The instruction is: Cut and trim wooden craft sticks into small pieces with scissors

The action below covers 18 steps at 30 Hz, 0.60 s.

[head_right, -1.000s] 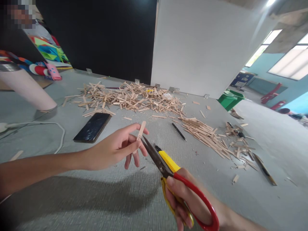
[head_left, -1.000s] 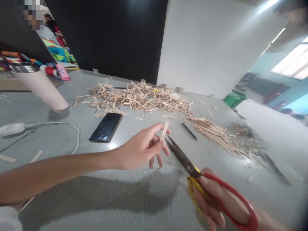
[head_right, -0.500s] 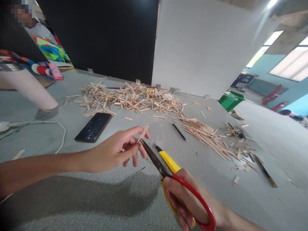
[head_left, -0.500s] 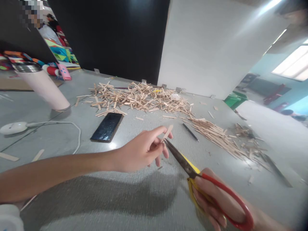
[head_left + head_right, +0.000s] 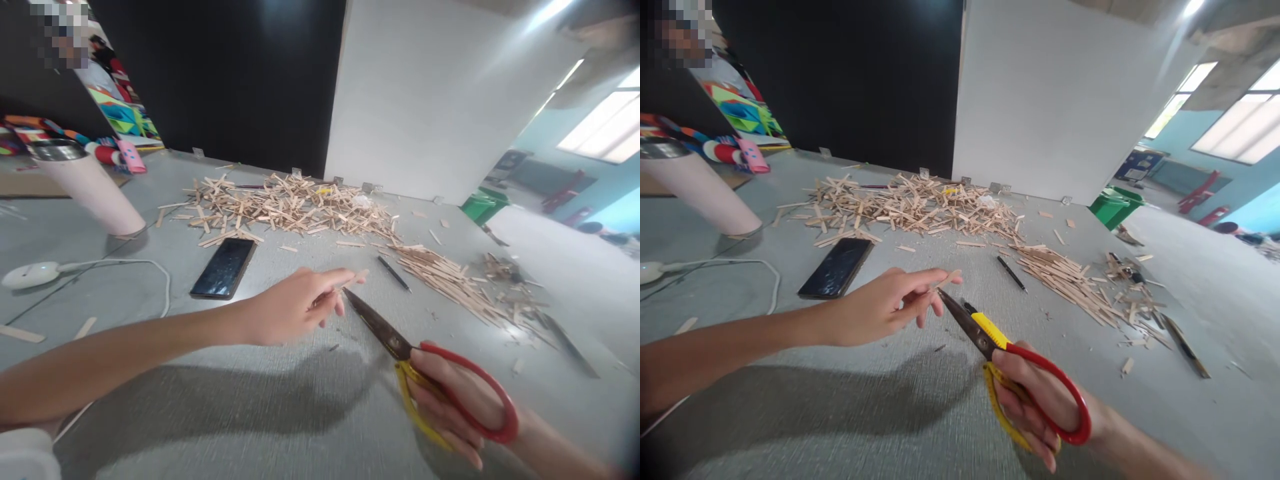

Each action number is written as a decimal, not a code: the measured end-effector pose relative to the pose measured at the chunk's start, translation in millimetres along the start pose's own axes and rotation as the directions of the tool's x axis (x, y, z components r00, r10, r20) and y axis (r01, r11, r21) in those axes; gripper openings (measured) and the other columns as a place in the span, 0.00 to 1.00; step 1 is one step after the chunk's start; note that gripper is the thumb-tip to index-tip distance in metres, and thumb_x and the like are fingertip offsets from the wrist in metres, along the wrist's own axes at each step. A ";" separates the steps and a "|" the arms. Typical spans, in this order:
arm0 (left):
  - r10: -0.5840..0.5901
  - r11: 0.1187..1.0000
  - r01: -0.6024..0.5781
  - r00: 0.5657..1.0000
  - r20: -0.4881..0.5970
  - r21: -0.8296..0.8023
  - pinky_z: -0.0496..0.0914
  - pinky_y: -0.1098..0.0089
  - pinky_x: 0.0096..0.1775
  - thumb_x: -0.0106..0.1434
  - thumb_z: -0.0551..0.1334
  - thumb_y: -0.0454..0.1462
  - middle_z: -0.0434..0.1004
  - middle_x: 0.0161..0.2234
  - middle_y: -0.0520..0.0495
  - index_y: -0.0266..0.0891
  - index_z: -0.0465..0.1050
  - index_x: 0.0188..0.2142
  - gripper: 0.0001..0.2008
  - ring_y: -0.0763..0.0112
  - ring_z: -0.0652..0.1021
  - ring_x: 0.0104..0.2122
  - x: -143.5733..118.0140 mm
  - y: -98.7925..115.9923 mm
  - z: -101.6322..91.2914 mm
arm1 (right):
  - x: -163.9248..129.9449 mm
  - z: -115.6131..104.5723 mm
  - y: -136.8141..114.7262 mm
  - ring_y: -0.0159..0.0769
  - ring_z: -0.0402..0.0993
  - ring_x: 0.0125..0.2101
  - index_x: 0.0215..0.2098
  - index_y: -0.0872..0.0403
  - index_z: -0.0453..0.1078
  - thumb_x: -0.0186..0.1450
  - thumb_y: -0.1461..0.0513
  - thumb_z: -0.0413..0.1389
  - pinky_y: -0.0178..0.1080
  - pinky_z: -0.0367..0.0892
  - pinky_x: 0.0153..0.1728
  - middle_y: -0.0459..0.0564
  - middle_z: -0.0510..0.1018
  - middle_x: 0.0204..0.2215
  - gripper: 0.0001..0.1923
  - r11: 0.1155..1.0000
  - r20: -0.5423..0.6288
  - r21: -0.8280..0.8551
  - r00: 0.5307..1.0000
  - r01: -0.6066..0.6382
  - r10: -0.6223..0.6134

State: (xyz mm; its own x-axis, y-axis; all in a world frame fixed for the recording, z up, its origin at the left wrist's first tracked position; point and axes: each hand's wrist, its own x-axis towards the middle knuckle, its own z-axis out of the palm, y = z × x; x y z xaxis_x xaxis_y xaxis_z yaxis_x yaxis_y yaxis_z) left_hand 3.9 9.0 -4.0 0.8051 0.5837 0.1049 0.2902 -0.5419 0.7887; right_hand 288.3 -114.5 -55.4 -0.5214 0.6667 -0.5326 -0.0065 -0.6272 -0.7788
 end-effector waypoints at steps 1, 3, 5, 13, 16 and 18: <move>0.006 1.000 -0.006 1.000 0.005 0.009 0.73 0.72 0.34 0.80 0.52 0.37 0.85 0.42 0.45 0.45 0.65 0.71 0.23 0.71 0.83 0.31 0.6 -0.6 -0.9 | 1.1 -0.5 0.7 0.28 0.56 0.02 0.11 0.50 0.59 0.65 0.31 0.54 0.26 0.53 0.03 0.42 0.58 0.03 0.40 0.999 0.033 0.052 0.999 -0.010 0.009; -0.005 1.000 0.005 1.000 0.019 0.009 0.72 0.73 0.33 0.80 0.52 0.37 0.85 0.41 0.45 0.43 0.67 0.69 0.21 0.71 0.83 0.30 1.8 -1.2 -1.7 | 0.9 -1.0 2.0 0.28 0.54 0.02 0.10 0.49 0.58 0.65 0.30 0.52 0.27 0.57 0.04 0.41 0.58 0.03 0.40 0.996 0.042 0.092 0.999 -0.007 0.003; -0.047 0.998 0.048 0.998 0.041 -0.031 0.71 0.73 0.30 0.80 0.53 0.38 0.84 0.40 0.45 0.41 0.69 0.64 0.17 0.70 0.83 0.30 2.7 -0.9 -1.7 | -1.3 -1.6 3.8 0.27 0.53 0.02 0.12 0.49 0.58 0.68 0.31 0.49 0.28 0.59 0.05 0.40 0.58 0.04 0.40 0.994 0.006 0.093 0.998 0.061 -0.062; -0.135 0.977 0.136 0.991 0.017 -0.167 0.65 0.73 0.27 0.81 0.53 0.45 0.71 0.23 0.59 0.43 0.66 0.49 0.10 0.75 0.71 0.21 0.6 9.9 -1.0 | 1.5 -4.1 25.5 0.27 0.58 0.11 0.27 0.53 0.71 0.75 0.38 0.50 0.33 0.76 0.22 0.39 0.66 0.14 0.32 0.932 -0.121 -0.080 0.925 0.353 -0.360; -0.117 0.990 0.113 0.992 -0.040 -0.086 0.57 0.73 0.26 0.81 0.55 0.45 0.61 0.23 0.60 0.41 0.70 0.40 0.14 0.76 0.62 0.22 -1.3 12.5 1.5 | 1.1 -2.1 30.5 0.32 0.65 0.17 0.30 0.53 0.73 0.76 0.38 0.49 0.38 0.78 0.29 0.43 0.70 0.18 0.32 0.910 -0.086 -0.124 0.909 0.396 -0.407; -0.110 0.992 0.106 0.992 -0.056 -0.062 0.53 0.72 0.26 0.80 0.55 0.44 0.59 0.24 0.59 0.39 0.72 0.38 0.16 0.76 0.59 0.24 -2.2 12.6 3.2 | -2.2 -1.3 33.3 0.35 0.68 0.18 0.27 0.52 0.72 0.76 0.38 0.49 0.40 0.78 0.29 0.44 0.70 0.17 0.32 0.901 -0.071 -0.139 0.904 0.410 -0.422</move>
State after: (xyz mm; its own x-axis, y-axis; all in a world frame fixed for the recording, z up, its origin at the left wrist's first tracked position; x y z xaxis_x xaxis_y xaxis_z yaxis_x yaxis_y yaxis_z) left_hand 7.4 -1.1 3.8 0.7382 0.6726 0.0513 0.3416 -0.4384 0.8314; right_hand 290.4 -136.3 -80.6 -0.4081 0.8958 -0.1757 -0.1008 -0.2355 -0.9666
